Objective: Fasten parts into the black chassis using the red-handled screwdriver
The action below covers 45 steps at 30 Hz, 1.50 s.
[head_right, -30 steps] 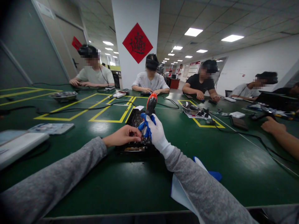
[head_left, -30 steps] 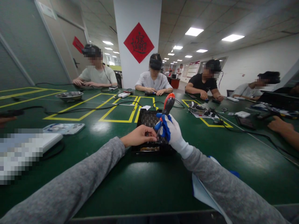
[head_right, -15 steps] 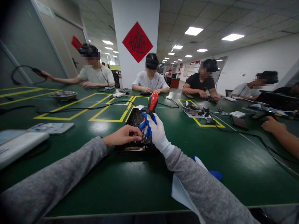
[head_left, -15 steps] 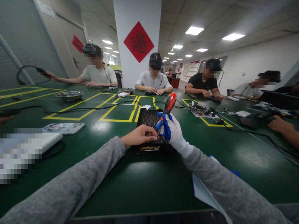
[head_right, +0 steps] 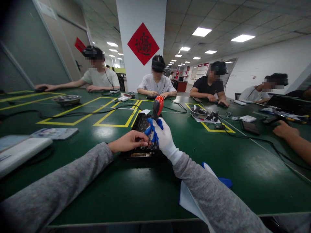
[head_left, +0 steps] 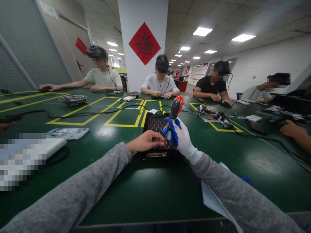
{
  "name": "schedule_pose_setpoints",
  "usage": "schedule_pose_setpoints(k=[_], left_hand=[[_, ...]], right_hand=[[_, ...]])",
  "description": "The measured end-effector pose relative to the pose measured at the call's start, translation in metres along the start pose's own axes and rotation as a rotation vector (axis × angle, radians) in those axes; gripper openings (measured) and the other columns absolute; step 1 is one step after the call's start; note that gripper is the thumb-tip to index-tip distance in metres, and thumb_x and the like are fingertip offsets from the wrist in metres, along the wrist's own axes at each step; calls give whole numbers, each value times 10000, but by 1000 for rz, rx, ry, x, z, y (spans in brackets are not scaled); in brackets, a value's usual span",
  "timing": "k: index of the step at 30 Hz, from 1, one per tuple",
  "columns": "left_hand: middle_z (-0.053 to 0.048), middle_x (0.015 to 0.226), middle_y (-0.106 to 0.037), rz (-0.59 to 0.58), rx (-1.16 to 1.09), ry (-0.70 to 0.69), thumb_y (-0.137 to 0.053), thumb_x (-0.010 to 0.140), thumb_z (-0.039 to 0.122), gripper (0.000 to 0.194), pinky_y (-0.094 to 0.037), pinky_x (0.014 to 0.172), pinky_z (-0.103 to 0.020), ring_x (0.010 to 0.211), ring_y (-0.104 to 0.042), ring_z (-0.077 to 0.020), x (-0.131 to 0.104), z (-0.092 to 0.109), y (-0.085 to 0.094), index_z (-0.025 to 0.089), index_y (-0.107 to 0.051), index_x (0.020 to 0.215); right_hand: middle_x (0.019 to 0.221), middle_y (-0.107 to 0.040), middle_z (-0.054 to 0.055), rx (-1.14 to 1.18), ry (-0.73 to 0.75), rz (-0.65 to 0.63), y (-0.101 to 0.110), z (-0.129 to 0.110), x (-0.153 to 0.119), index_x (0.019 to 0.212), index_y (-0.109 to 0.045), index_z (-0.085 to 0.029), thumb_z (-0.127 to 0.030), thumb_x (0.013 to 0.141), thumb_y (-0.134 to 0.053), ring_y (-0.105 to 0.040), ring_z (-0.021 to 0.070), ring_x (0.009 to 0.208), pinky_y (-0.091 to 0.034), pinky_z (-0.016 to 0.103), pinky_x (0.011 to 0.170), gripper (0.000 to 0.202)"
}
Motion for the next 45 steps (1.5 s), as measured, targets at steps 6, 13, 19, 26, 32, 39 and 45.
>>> schedule_pose_setpoints(k=[6,13,19,26,32,39,45], left_hand=[[-41,749,-663,50,46,55,-626,751,385,299,-452,663,-219,669,-573,-115,-1,-6,4,96,-671,814],[-82,889,-690,-22,-18,-10,-562,810,342,283,-463,787,-257,819,-612,-155,-1,-1,-3,100,-675,902],[-28,756,-654,60,21,52,-654,726,371,283,-449,684,-225,692,-573,-118,0,-5,4,105,-652,820],[-76,869,-676,-35,2,-31,-558,811,315,253,-448,741,-240,782,-592,-142,-1,4,-3,97,-663,887],[-43,786,-669,34,67,36,-626,753,380,290,-447,703,-226,717,-580,-127,0,-2,3,106,-668,838],[-70,852,-683,4,17,0,-567,805,349,280,-456,745,-226,782,-605,-142,-1,-1,0,99,-675,870],[-49,824,-668,-6,30,12,-579,795,350,267,-447,710,-221,752,-587,-132,0,3,0,105,-660,862]], right_hand=[[551,-563,-58,-37,19,44,5,-1,1,918,-523,-187,-492,765,-571,-440,48,384,-359,157,366,344],[563,-580,-39,79,-61,-4,2,5,2,1003,-546,-160,-484,781,-541,-459,56,371,-362,167,355,393],[548,-572,-48,54,-37,17,2,3,2,965,-543,-170,-471,772,-564,-457,52,379,-363,158,366,359],[558,-582,-40,48,-52,-23,0,5,2,995,-547,-161,-466,798,-528,-465,58,365,-361,164,348,364],[543,-573,-45,67,-43,3,0,3,2,974,-536,-162,-467,781,-551,-464,58,365,-365,160,349,361],[559,-577,-40,39,-35,-21,1,4,2,982,-540,-162,-481,804,-518,-461,54,362,-363,161,348,367],[544,-566,-51,42,-24,-25,1,6,3,965,-541,-174,-477,793,-535,-451,51,366,-350,158,351,349]])
Point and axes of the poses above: each hand's wrist, its own x-axis towards the middle knuckle, its own y-axis out of the back of the hand, z = x × y, the point moved 10 cm from there along x, towards the middle knuckle
